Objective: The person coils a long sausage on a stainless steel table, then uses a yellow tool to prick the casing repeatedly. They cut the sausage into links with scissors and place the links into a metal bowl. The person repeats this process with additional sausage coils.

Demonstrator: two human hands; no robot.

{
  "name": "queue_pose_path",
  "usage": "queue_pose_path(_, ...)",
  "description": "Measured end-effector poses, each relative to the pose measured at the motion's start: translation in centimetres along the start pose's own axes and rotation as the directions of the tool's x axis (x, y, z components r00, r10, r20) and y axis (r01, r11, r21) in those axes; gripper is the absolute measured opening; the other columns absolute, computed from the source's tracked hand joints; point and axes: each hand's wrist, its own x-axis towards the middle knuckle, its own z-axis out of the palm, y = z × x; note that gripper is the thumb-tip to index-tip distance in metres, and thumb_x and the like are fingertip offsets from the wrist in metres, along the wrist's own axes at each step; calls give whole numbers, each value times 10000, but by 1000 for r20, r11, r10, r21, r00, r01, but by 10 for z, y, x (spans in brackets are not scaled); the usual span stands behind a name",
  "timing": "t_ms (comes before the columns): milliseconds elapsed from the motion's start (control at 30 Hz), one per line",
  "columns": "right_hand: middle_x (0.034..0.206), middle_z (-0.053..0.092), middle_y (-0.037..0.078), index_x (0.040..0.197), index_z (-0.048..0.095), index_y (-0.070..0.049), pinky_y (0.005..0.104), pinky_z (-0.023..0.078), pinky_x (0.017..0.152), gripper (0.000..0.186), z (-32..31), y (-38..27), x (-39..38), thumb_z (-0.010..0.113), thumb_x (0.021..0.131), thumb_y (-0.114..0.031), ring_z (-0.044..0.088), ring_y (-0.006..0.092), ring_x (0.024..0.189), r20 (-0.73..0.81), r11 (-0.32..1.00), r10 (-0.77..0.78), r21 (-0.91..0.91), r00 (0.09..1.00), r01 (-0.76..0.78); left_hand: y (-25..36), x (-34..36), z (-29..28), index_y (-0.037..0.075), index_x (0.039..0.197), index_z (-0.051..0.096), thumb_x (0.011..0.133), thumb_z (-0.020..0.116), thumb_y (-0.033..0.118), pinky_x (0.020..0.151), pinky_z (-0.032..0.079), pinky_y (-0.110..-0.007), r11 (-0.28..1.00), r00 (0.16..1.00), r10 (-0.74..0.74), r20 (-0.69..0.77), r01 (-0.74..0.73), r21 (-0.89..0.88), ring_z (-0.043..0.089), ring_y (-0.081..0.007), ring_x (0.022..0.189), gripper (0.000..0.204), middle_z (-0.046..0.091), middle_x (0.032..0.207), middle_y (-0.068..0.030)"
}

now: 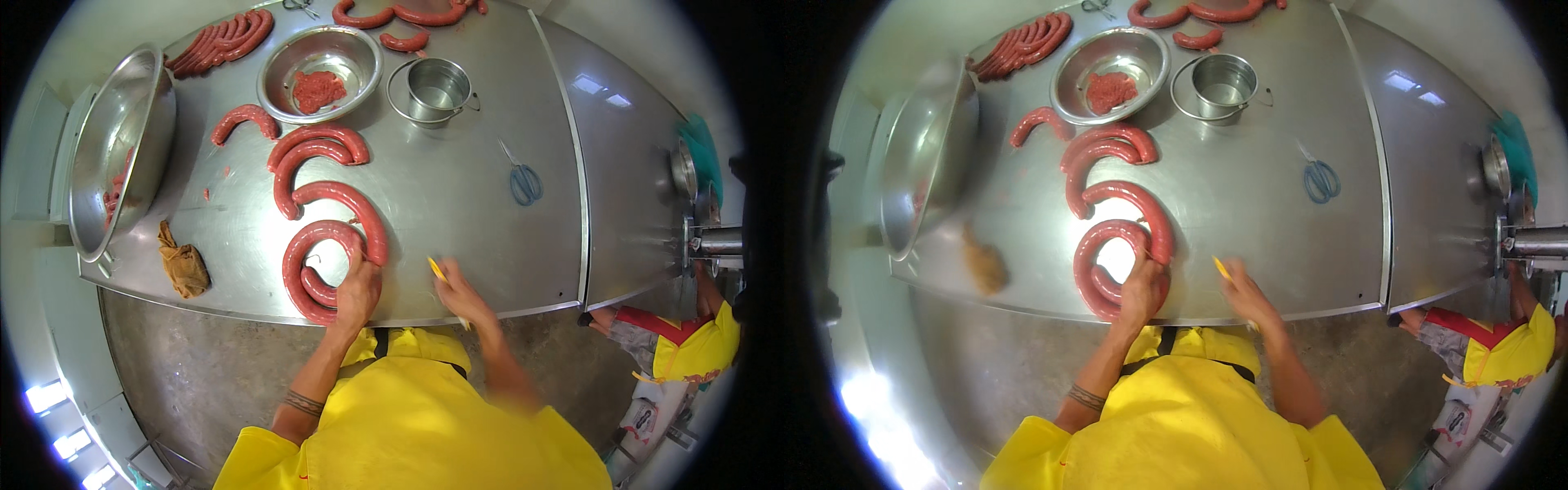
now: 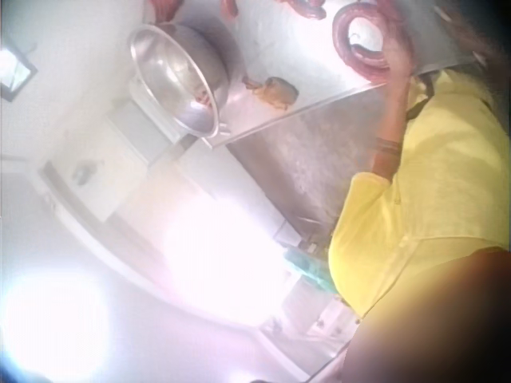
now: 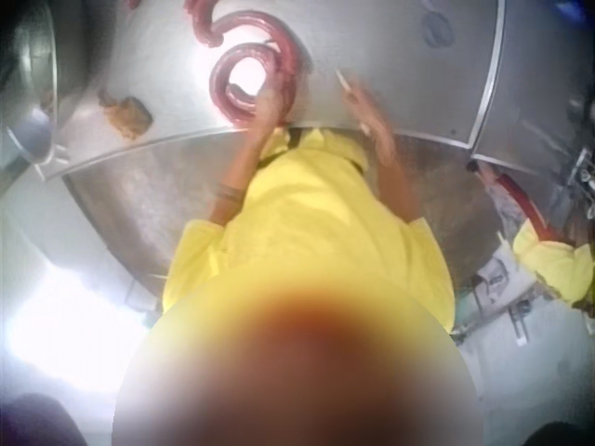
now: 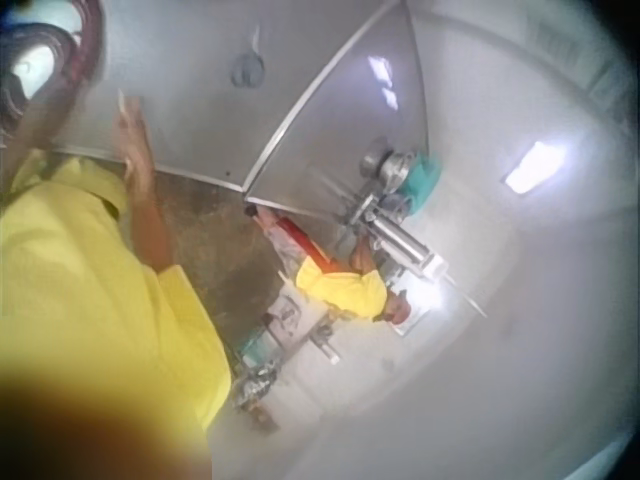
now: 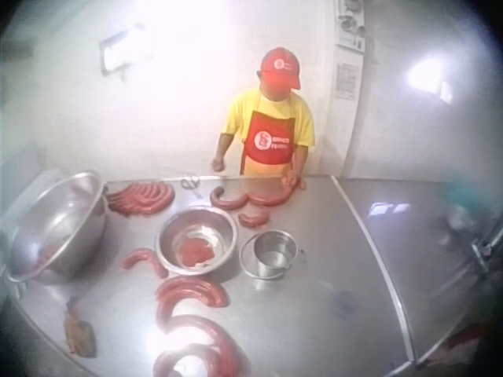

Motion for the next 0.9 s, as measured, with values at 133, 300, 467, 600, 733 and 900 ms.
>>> queue_pose_path(133, 1044, 638, 139, 1288, 480, -18, 407, 496, 889, 297, 0, -130, 62, 507, 1045, -185, 651, 248, 1039, 411, 880, -301, -229, 861, 417, 6, -2, -13, 11, 867, 672, 867, 691, 78, 941, 401, -572, 921, 919, 382, -94, -372, 114, 485, -425, 1237, 69, 625, 1210, -207)
queue_pose_path(300, 1121, 671, 184, 1136, 580, -25, 431, 486, 869, 190, -16, -136, 29, 518, 1040, -177, 663, 342, 1044, 265, 903, -364, 335, 893, 268, -13, -1, -10, 4, 995, 645, 1021, 565, 121, 762, 486, -286, 640, 961, -98, 260, 261, -723, 582, -156, 884, 144, 623, 969, -91)
queue_pose_path(467, 1352, 575, 135, 1152, 624, -17, 416, 411, 1086, 214, -4, -105, 18, 541, 1049, -185, 611, 256, 1165, -219, 901, -420, -214, 881, 377, -3, 0, 14, -4, 1016, 586, 1080, 485, 182, 632, 516, -340, 842, 879, -98, 466, 323, -432, 642, -164, 703, 221, 653, 814, -114)
queue_pose_path(600, 1108, 657, 97, 1130, 566, -94, 434, 496, 973, 277, -95, -146, 8, 531, 1056, -359, 637, 248, 1015, -531, 443, -256, 678, 808, 586, 6, -2, 27, 21, 1000, 561, 1009, 521, 146, 530, 489, -489, 973, 968, 148, 204, -179, 145, 655, -395, 596, 132, 611, 652, -228)
queue_pose_path(733, 733, 448, -47, 1070, 546, -142, 253, 357, 541, 202, -213, -128, -23, 536, 1057, -344, 397, 54, 582, -774, 352, -57, 575, 630, 738, 1, -8, 35, 39, 989, 576, 968, 549, 147, 508, 505, -511, 946, 954, 275, 121, -291, 145, 658, -402, 571, 113, 635, 638, -207)
queue_pose_path(900, 700, 453, -58, 1067, 563, -128, 257, 346, 470, 214, -215, -2, -85, 543, 1056, -340, 400, 53, 528, -558, 452, 111, 766, 822, 458, -15, -1, 31, 40, 989, 572, 984, 545, 165, 506, 505, -457, 997, 996, 74, 52, -75, 22, 672, -344, 600, 128, 664, 714, -224)
